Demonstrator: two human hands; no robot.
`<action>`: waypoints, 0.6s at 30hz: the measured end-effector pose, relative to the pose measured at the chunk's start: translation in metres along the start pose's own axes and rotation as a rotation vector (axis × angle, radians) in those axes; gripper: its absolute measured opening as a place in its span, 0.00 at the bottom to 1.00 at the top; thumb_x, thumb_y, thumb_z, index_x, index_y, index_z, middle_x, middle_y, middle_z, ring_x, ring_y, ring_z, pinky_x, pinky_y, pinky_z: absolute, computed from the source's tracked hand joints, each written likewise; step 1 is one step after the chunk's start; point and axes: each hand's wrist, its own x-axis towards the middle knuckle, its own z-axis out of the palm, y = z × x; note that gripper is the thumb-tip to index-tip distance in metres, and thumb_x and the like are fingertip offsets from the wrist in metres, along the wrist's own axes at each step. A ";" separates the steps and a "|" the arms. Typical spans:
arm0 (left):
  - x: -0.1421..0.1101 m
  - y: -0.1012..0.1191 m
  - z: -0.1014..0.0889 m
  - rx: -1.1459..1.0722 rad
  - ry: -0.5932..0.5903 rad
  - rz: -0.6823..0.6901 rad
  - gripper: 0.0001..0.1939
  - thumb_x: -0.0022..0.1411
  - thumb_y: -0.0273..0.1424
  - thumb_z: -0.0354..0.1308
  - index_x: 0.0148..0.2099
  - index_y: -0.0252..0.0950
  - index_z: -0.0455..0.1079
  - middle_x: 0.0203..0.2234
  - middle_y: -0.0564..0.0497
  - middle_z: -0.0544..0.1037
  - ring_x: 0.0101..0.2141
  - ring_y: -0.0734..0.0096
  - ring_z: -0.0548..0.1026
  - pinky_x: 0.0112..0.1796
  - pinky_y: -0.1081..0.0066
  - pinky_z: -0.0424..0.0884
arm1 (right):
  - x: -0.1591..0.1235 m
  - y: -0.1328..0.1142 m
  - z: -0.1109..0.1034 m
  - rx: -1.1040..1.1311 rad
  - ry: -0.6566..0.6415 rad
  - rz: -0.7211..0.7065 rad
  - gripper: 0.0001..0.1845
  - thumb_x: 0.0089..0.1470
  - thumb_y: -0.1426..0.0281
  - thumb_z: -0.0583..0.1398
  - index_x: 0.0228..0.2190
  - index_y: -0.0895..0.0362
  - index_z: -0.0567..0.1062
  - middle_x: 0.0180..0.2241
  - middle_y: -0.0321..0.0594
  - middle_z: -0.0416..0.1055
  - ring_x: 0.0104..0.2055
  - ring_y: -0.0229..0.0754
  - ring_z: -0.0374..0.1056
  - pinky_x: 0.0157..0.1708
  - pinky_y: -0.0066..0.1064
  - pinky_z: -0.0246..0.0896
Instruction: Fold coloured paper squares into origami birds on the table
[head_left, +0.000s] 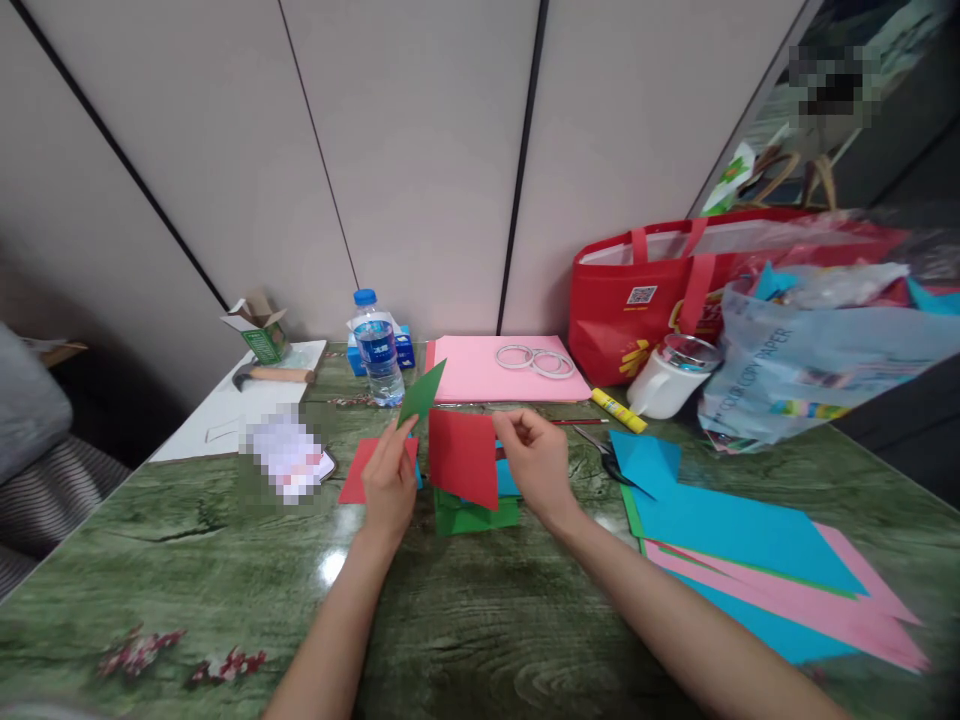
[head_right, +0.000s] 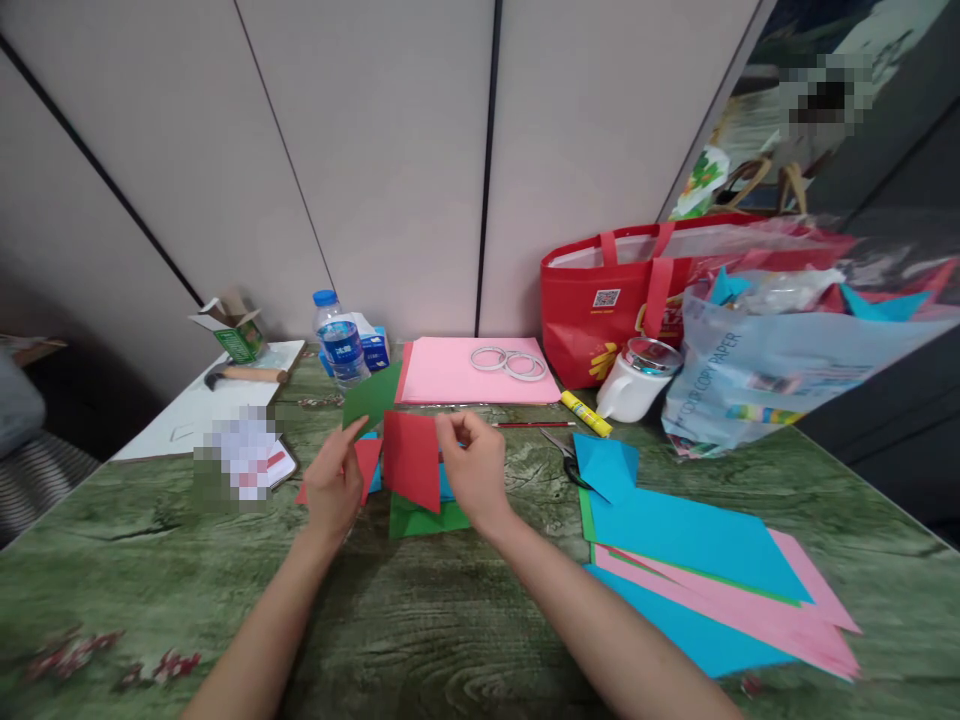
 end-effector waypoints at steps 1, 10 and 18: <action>0.000 0.000 -0.001 0.004 0.017 -0.005 0.18 0.64 0.24 0.41 0.51 0.37 0.68 0.43 0.46 0.77 0.48 0.66 0.71 0.49 0.63 0.68 | 0.004 0.000 -0.004 0.033 0.034 0.026 0.14 0.51 0.63 0.56 0.22 0.59 0.69 0.16 0.31 0.66 0.19 0.34 0.62 0.19 0.25 0.62; 0.013 0.006 0.002 -0.055 -0.106 -0.006 0.27 0.63 0.21 0.41 0.63 0.38 0.49 0.52 0.45 0.70 0.49 0.66 0.71 0.46 0.65 0.70 | 0.025 0.012 -0.048 -0.656 0.069 -0.747 0.09 0.57 0.70 0.54 0.30 0.57 0.73 0.31 0.42 0.75 0.35 0.40 0.70 0.36 0.31 0.64; 0.019 0.004 0.024 0.085 -0.594 0.226 0.23 0.58 0.16 0.44 0.51 0.37 0.67 0.47 0.45 0.74 0.52 0.58 0.67 0.55 0.47 0.55 | -0.009 0.076 -0.041 -0.858 -0.287 -1.167 0.08 0.55 0.75 0.57 0.35 0.54 0.74 0.40 0.42 0.74 0.45 0.42 0.66 0.46 0.38 0.64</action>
